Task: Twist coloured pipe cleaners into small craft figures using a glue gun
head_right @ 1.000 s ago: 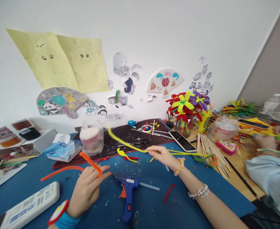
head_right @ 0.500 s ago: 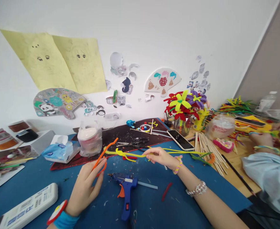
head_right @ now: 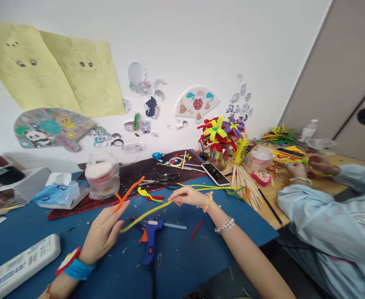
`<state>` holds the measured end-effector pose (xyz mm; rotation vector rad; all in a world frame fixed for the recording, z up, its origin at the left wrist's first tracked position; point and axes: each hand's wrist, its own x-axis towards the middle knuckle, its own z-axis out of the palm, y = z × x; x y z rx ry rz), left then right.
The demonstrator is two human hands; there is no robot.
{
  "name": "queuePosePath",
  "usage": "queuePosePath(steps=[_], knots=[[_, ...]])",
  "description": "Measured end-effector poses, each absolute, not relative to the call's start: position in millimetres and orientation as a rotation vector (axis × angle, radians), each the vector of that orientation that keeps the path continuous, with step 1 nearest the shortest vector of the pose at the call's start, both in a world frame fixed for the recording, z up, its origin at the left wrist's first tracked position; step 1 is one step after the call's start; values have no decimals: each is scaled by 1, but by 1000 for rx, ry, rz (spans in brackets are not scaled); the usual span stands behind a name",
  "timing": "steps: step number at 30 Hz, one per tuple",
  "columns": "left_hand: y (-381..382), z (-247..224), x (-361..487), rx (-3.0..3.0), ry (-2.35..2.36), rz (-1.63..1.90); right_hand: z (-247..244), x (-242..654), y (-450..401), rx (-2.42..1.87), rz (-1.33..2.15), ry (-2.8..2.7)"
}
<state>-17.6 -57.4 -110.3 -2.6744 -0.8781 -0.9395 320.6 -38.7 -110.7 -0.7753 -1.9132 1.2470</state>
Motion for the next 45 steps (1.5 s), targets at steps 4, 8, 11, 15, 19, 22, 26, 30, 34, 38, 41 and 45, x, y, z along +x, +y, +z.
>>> queuePosePath(steps=[4, 8, 11, 15, 19, 22, 26, 30, 34, 38, 41, 45], knots=[[-62, -108, -14, -2741, -791, -883, -124, 320, -37, -835, 1294, -1811], [-63, -107, -13, -2700, -792, -852, -130, 322, -36, -862, 1335, -1810], [-62, -105, -16, -2673, -813, -830, -132, 322, -36, -869, 1373, -1824], [-61, -104, -15, -2685, -814, -788, -136, 321, -34, -870, 1415, -1834], [-61, -105, -8, -2744, -769, -745, -137, 321, -33, -869, 1438, -1825], [-61, -107, -4, -2782, -736, -700, -135, 322, -33, -867, 1459, -1834], [-60, -108, -5, -2772, -760, -675, -134, 323, -31, -866, 1484, -1838], [-59, -107, -6, -2787, -765, -683, -136, 324, -30, -856, 1505, -1832], [-60, -107, -4, -2784, -766, -683, -137, 325, -29, -850, 1518, -1823], [-59, -109, -4, -2776, -771, -694, -139, 326, -27, -842, 1520, -1817], [-58, -110, -5, -2779, -776, -670, -139, 327, -26, -834, 1524, -1823], [-57, -110, -5, -2803, -763, -650, -139, 328, -25, -832, 1528, -1828]])
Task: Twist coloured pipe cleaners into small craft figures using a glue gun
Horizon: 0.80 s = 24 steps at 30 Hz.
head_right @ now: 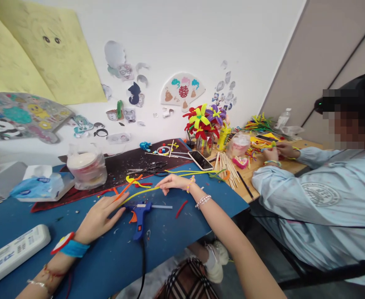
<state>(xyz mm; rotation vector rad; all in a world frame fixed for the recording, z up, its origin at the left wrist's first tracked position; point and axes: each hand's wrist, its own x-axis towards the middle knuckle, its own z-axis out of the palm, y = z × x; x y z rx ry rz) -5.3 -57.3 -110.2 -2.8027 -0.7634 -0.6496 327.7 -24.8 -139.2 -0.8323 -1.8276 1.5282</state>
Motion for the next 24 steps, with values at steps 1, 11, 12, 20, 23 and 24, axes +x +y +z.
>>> queuePosePath(steps=[1, 11, 12, 20, 23, 24], knots=[[-57, -111, -5, -2809, -764, -644, -139, 328, -24, -832, 1529, -1827], [-55, -112, -8, -2780, -790, -687, -139, 327, -19, -816, 1553, -1861], [-55, -112, -8, -2776, -792, -690, -139, 327, -19, -815, 1553, -1863], [-53, -114, -11, -2782, -828, -647, -136, 327, -24, -824, 1534, -1861], [-53, -113, -10, -2787, -840, -629, -135, 327, -25, -827, 1530, -1862], [-52, -113, -10, -2787, -844, -626, -135, 327, -25, -825, 1530, -1863]])
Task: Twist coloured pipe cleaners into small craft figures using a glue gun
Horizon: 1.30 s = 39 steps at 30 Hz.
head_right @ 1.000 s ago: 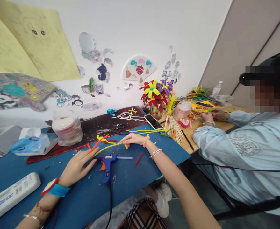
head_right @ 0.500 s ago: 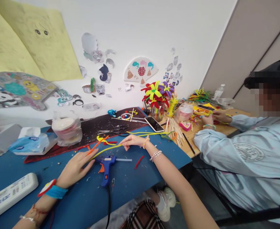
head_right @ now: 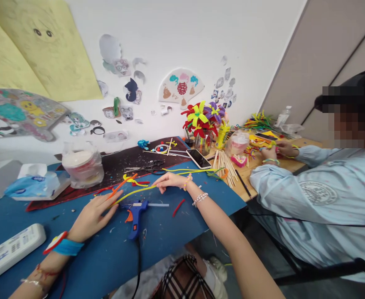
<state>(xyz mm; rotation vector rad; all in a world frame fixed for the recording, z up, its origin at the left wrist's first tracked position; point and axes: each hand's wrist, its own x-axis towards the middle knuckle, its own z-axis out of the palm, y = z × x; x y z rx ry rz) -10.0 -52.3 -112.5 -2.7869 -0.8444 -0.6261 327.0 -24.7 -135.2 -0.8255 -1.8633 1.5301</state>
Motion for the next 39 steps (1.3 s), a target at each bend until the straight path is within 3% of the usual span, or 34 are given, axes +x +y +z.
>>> queuePosePath(steps=[39], knots=[[-41, -110, -4, -2758, -740, -687, -138, 336, -17, -761, 1585, -1899]])
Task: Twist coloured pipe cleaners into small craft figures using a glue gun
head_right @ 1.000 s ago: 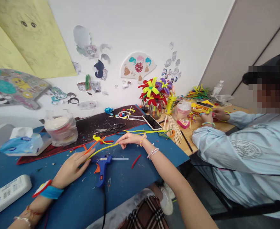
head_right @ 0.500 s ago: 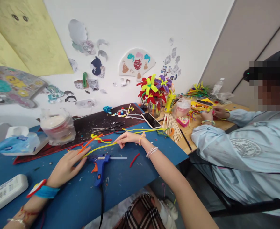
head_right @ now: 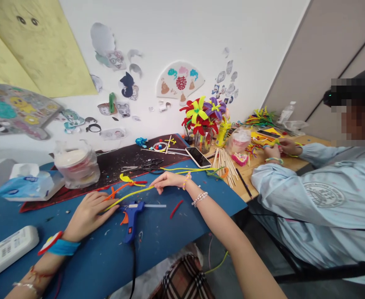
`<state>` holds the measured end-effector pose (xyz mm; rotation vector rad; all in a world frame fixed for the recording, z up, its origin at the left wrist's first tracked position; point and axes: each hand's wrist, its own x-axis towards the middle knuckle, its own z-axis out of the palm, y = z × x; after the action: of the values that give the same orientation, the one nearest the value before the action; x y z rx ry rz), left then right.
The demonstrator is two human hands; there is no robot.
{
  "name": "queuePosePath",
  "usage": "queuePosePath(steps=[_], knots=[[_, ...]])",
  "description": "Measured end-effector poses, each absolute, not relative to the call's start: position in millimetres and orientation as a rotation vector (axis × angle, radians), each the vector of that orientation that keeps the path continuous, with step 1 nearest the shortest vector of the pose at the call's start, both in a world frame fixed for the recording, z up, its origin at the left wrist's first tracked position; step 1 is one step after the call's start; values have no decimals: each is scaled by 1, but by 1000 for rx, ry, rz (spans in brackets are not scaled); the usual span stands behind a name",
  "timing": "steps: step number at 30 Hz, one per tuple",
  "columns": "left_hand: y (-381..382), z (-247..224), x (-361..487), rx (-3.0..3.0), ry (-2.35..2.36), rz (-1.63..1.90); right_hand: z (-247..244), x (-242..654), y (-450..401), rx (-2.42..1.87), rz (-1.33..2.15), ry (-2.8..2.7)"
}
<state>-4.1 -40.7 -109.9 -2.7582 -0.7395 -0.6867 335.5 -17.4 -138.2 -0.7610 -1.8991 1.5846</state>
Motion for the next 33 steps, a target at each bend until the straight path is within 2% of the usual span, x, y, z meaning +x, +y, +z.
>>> queuePosePath(steps=[5, 10, 15, 17, 18, 23, 27, 29, 33], knots=[[-48, -105, -1, -2730, -762, -664, -136, 332, -19, -726, 1605, -1908], [-60, -101, 0, -2661, -816, -742, -118, 323, -35, -780, 1485, -2015], [-63, -99, -6, -2597, -876, -802, -101, 335, -87, -1053, 1152, -2094], [-62, -99, -9, -2584, -900, -815, -108, 347, -119, -1142, 1233, -1882], [-61, -100, -10, -2580, -913, -811, -116, 354, -135, -1192, 1274, -1703], [-59, -103, -11, -2549, -959, -797, -192, 393, -208, -1294, 1415, -1597], [-60, -104, -12, -2539, -970, -759, -290, 427, -266, -1353, 2002, -1403], [-60, -106, -15, -2492, -976, -785, -334, 439, -286, -1435, 2033, -1376], [-60, -111, -22, -2408, -976, -820, -380, 445, -299, -1775, 1404, -1149]])
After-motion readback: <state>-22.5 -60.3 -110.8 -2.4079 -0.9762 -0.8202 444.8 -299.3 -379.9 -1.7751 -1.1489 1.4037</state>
